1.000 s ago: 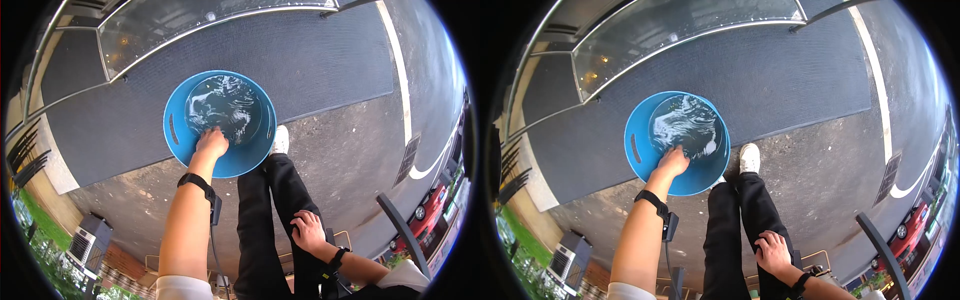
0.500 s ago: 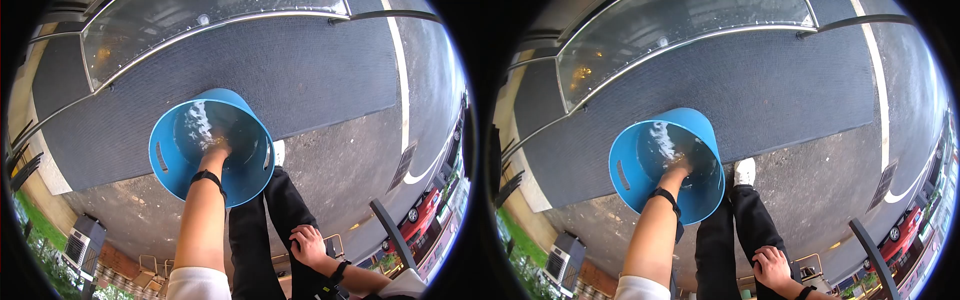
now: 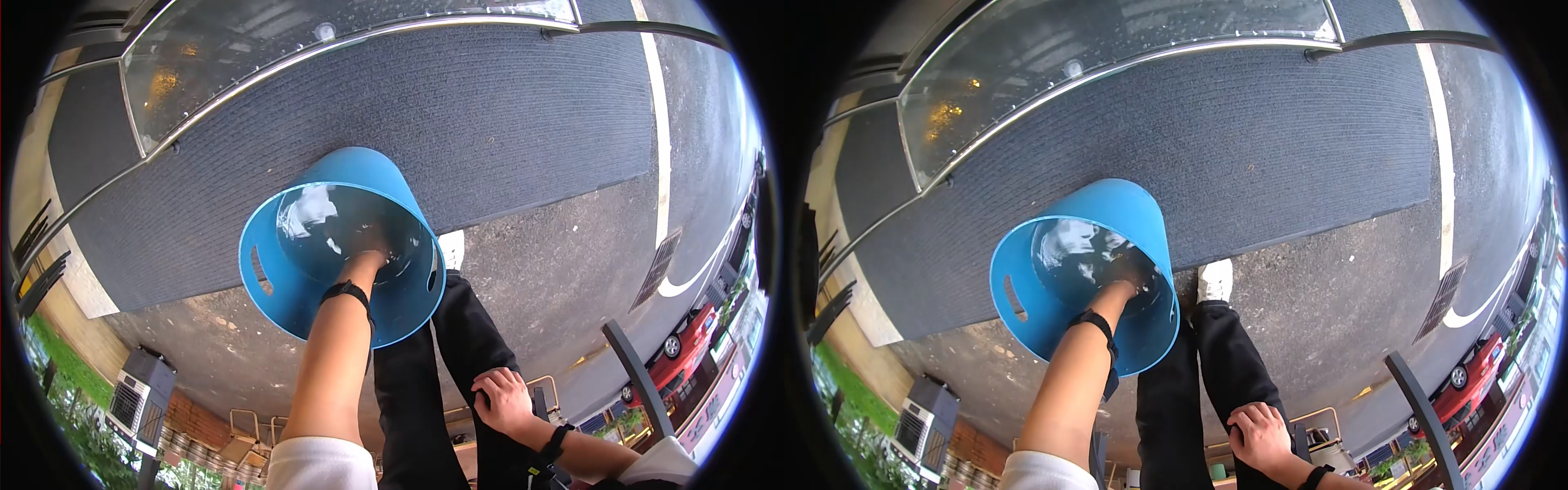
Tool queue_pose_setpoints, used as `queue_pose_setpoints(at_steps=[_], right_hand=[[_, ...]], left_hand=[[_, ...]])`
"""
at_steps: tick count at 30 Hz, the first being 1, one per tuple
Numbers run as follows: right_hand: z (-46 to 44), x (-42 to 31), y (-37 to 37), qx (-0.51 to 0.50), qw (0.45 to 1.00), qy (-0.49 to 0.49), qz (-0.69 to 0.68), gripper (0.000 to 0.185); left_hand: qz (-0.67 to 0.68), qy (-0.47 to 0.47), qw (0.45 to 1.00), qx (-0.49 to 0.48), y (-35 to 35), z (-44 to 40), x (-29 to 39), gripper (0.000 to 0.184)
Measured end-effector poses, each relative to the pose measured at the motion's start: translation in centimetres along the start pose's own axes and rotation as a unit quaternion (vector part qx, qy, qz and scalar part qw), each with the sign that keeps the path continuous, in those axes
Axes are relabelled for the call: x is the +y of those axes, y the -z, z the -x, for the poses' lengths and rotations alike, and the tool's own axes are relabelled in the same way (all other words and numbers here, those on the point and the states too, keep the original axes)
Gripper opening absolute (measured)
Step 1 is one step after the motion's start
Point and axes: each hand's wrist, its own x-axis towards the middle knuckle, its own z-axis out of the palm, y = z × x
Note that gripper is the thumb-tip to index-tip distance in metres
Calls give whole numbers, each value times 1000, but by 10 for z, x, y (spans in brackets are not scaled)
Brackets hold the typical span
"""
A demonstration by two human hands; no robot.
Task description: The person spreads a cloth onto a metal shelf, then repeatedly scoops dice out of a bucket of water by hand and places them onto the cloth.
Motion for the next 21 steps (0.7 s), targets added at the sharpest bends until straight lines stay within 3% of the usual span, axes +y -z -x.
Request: queue_pose_setpoints(at_steps=[1,4,7,13,15,18,21], right_hand=[[-1,0,0,0,1000,0,0,14],[-2,0,2,-2,1000,2,0,14],[-3,0,2,-4,1000,2,0,13],[-6,0,2,-4,1000,0,4,14],[-6,-1,3,-5,1000,-1,6,14],[-8,-2,4,-6,1000,-1,7,14],[-8,-3,4,-7,1000,-1,9,14]], left_hand=[[-74,-17,997,-2,11,12,8,44],[-51,-11,999,5,26,23,23,41],[-15,-29,997,70,-42,-20,-5,39],[94,6,996,-9,-20,-17,15,59],[74,25,996,50,-17,-14,25,52],[23,4,1000,11,-100,-88,12,47],[-13,-34,999,-13,-16,-14,23,45]])
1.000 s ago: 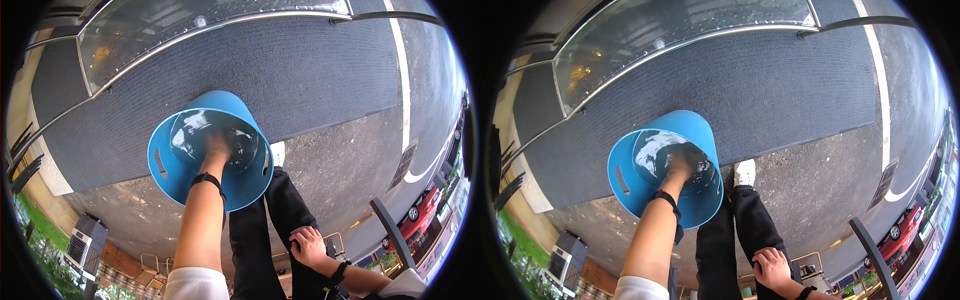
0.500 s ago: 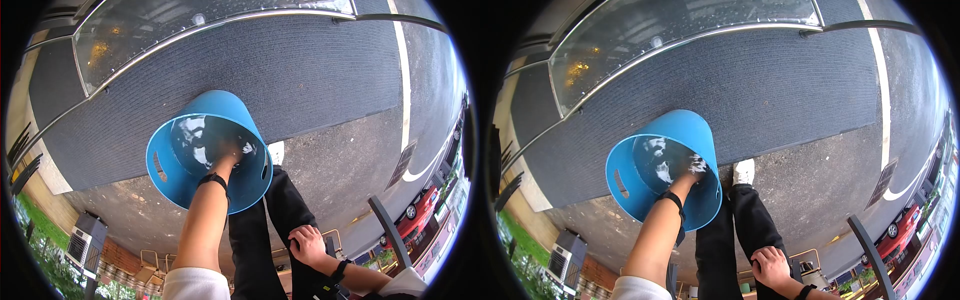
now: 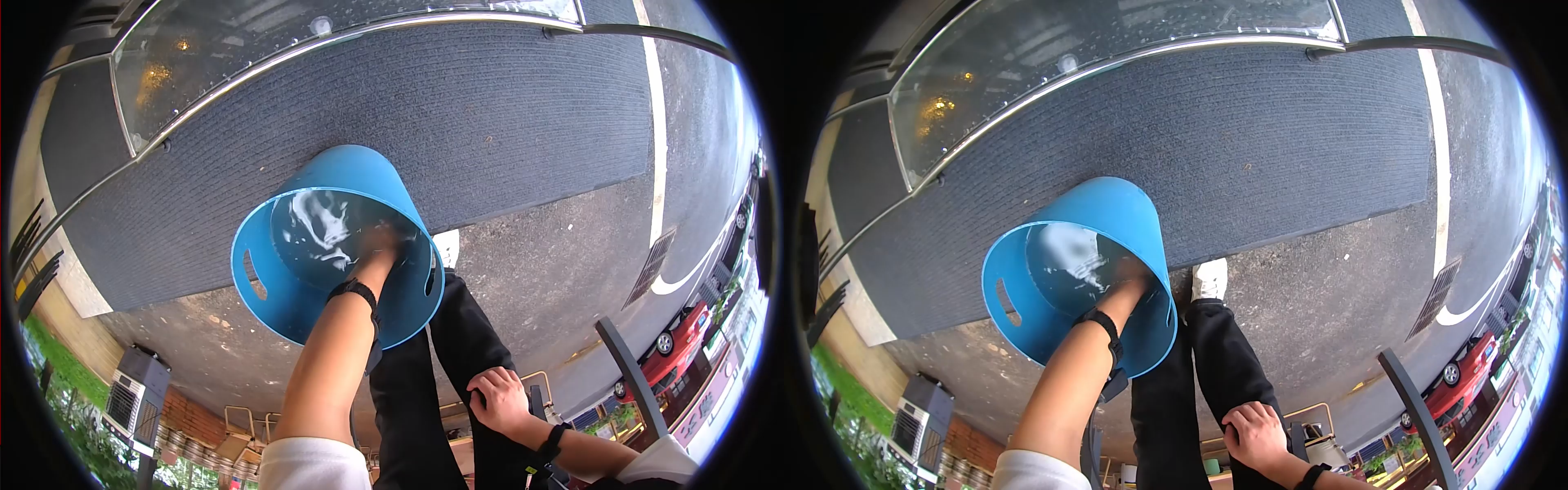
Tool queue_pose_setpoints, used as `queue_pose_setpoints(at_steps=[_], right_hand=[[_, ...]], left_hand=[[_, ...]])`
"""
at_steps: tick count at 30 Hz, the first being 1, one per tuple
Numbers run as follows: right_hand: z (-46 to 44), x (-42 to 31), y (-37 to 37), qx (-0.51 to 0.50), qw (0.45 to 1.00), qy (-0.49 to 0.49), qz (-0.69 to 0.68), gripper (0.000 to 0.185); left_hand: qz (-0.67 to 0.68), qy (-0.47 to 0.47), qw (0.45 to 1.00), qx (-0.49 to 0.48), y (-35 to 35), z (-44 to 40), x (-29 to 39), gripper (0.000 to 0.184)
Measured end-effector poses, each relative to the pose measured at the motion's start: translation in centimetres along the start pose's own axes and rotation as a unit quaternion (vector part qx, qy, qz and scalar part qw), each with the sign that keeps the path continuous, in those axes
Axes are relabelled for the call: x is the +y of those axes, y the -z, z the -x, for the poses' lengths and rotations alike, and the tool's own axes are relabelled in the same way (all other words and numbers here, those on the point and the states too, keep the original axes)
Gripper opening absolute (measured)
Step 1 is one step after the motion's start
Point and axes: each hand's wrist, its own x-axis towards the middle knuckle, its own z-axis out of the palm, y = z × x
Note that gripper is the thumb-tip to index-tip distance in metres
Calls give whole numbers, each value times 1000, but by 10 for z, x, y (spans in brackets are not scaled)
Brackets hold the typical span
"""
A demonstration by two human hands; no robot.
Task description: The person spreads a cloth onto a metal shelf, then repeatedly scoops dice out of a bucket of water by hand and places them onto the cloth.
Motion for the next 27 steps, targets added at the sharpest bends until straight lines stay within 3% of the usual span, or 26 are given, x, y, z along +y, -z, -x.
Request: queue_pose_setpoints(at_steps=[3,6,8,10,13,15,18,21,24,27], right_hand=[[-1,-1,0,-3,1000,0,3,14],[-2,-3,1,-4,1000,1,4,13],[-3,-3,1,-3,1000,1,4,13],[-3,-3,0,-2,1000,4,6,13],[-4,-5,1,-1,1000,7,10,13],[-5,-6,2,-2,1000,8,11,13],[-6,-8,1,-3,1000,10,12,13],[-6,-8,1,-1,1000,10,13,13],[-6,-8,0,0,1000,12,13,13],[-5,-8,-1,2,1000,15,12,12]], left_hand=[[31,35,999,-23,20,3,7,44],[-256,-48,963,71,11,16,12,42],[-54,-9,997,52,24,21,17,41],[12,3,1000,11,30,23,15,40],[-53,-16,998,-22,19,13,5,41],[-41,-21,998,32,14,10,3,42],[10,13,999,-36,19,9,0,42],[-204,-96,973,39,-33,-24,-17,43],[-195,-137,966,-96,25,12,3,44],[-80,-70,987,-124,37,19,11,46]])
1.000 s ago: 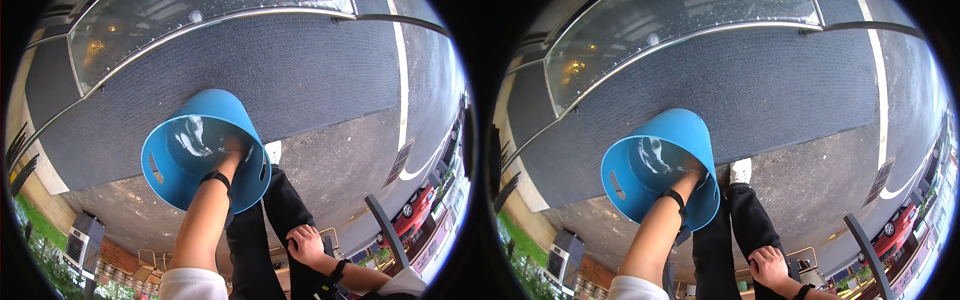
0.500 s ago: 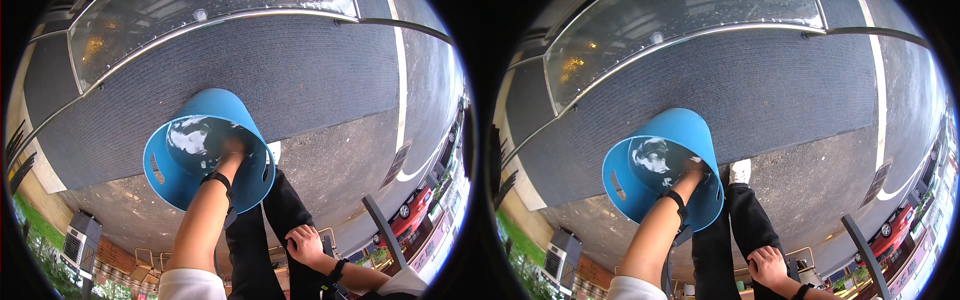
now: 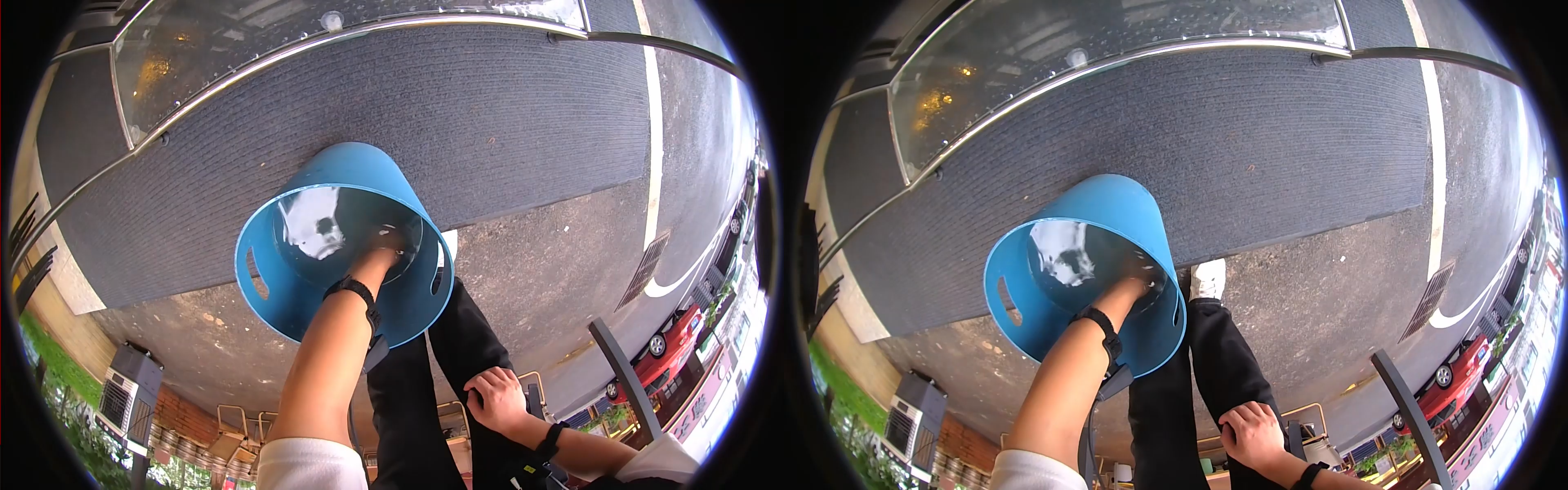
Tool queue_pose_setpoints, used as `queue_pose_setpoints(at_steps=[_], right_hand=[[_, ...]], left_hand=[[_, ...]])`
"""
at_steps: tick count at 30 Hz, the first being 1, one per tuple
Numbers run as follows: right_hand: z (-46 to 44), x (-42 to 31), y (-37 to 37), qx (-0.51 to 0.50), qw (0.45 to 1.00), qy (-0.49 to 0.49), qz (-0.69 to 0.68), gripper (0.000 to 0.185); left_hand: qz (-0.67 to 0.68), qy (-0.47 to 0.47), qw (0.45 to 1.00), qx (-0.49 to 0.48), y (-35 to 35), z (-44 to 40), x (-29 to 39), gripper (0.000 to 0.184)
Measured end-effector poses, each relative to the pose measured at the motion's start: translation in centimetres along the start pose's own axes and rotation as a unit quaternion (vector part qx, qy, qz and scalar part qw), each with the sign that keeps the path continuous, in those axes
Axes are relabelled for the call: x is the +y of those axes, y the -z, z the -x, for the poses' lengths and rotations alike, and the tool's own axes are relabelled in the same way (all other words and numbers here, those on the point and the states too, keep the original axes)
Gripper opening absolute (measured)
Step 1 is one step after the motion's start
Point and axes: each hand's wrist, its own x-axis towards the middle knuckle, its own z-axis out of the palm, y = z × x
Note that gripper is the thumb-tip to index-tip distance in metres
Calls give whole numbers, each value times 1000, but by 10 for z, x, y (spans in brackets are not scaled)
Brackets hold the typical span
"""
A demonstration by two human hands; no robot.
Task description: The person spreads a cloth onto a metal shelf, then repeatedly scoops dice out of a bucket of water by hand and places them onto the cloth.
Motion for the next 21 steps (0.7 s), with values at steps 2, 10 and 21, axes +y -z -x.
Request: queue_pose_setpoints(at_steps=[2,10,21], right_hand=[[1,1,-1,1,1000,1,0,11],[3,0,-3,3,1000,2,9,7],[3,-1,-5,4,1000,10,17,6]], left_hand=[[105,22,993,57,-9,0,-4,43],[150,68,984,71,-8,9,-5,45],[250,53,965,59,-4,7,-16,46]])
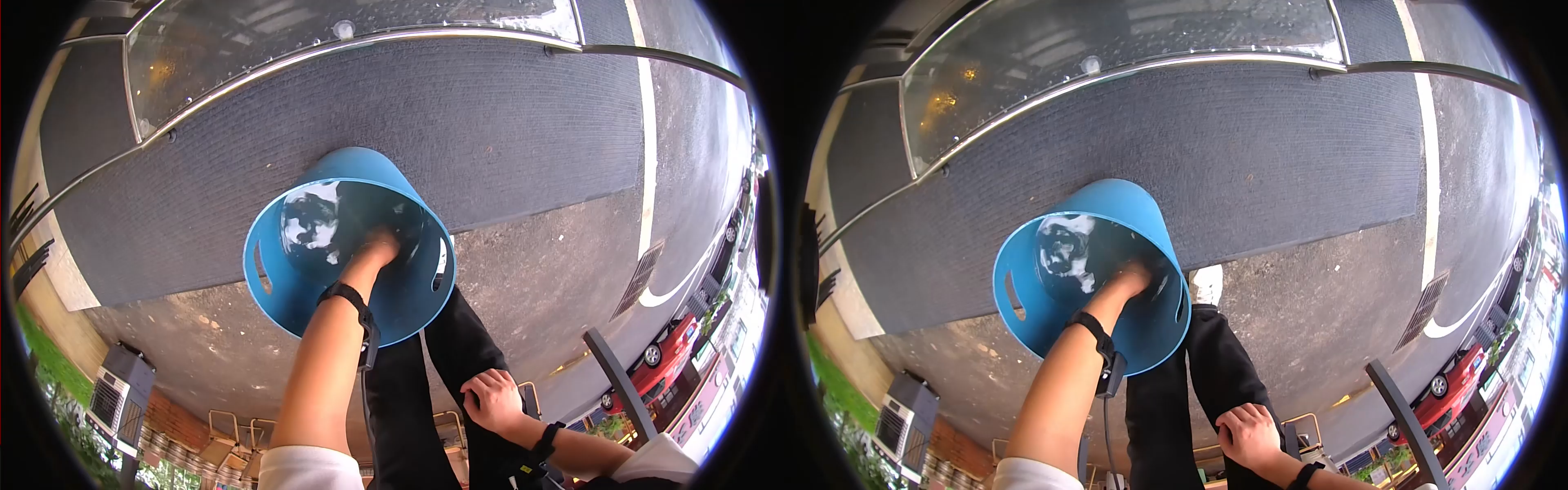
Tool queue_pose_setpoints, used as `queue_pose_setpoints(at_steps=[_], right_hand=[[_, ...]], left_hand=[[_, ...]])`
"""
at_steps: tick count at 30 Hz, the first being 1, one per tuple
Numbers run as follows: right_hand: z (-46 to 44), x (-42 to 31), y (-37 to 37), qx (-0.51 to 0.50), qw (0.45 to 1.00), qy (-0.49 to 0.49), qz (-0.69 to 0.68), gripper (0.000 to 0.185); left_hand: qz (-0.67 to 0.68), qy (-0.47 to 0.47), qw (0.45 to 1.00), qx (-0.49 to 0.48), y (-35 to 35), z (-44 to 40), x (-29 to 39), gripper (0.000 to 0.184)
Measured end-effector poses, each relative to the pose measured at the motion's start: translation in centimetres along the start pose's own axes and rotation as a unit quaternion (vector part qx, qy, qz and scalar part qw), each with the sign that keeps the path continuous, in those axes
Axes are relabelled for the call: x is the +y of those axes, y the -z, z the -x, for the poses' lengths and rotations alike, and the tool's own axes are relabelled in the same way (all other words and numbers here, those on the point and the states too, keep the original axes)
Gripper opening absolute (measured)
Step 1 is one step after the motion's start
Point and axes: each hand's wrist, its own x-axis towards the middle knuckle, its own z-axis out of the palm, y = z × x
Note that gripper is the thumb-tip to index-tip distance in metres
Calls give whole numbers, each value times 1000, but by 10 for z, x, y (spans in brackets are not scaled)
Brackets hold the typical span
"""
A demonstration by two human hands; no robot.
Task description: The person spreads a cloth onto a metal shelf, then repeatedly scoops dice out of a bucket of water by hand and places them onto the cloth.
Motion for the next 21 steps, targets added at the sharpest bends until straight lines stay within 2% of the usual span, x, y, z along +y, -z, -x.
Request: queue_pose_setpoints(at_steps=[2,4,6,8,9,13,15,17,19,21], right_hand=[[0,-1,-1,-1,1000,0,4,6],[0,0,-3,2,1000,2,7,6],[1,1,-4,2,1000,5,9,6],[2,1,-5,2,1000,11,10,6],[2,1,-6,3,1000,13,12,6],[3,-2,-9,5,1000,14,15,6],[4,-4,-11,7,1000,14,16,6],[5,-5,-14,6,1000,16,15,5],[6,-6,-16,3,1000,15,22,5],[6,-9,-19,9,1000,17,25,5]], left_hand=[[65,-13,996,65,-19,-8,-12,42],[200,-9,979,40,-20,-6,-18,34],[395,11,916,-73,-11,-2,-26,27],[521,13,851,-65,-1,24,-14,19],[581,13,812,-60,9,42,-6,23],[612,-38,790,-8,30,86,0,28],[628,-52,775,40,32,100,-8,46],[658,-20,749,77,41,124,-14,47],[719,-12,686,108,48,149,-16,45],[763,-71,630,126,47,166,-29,43]])
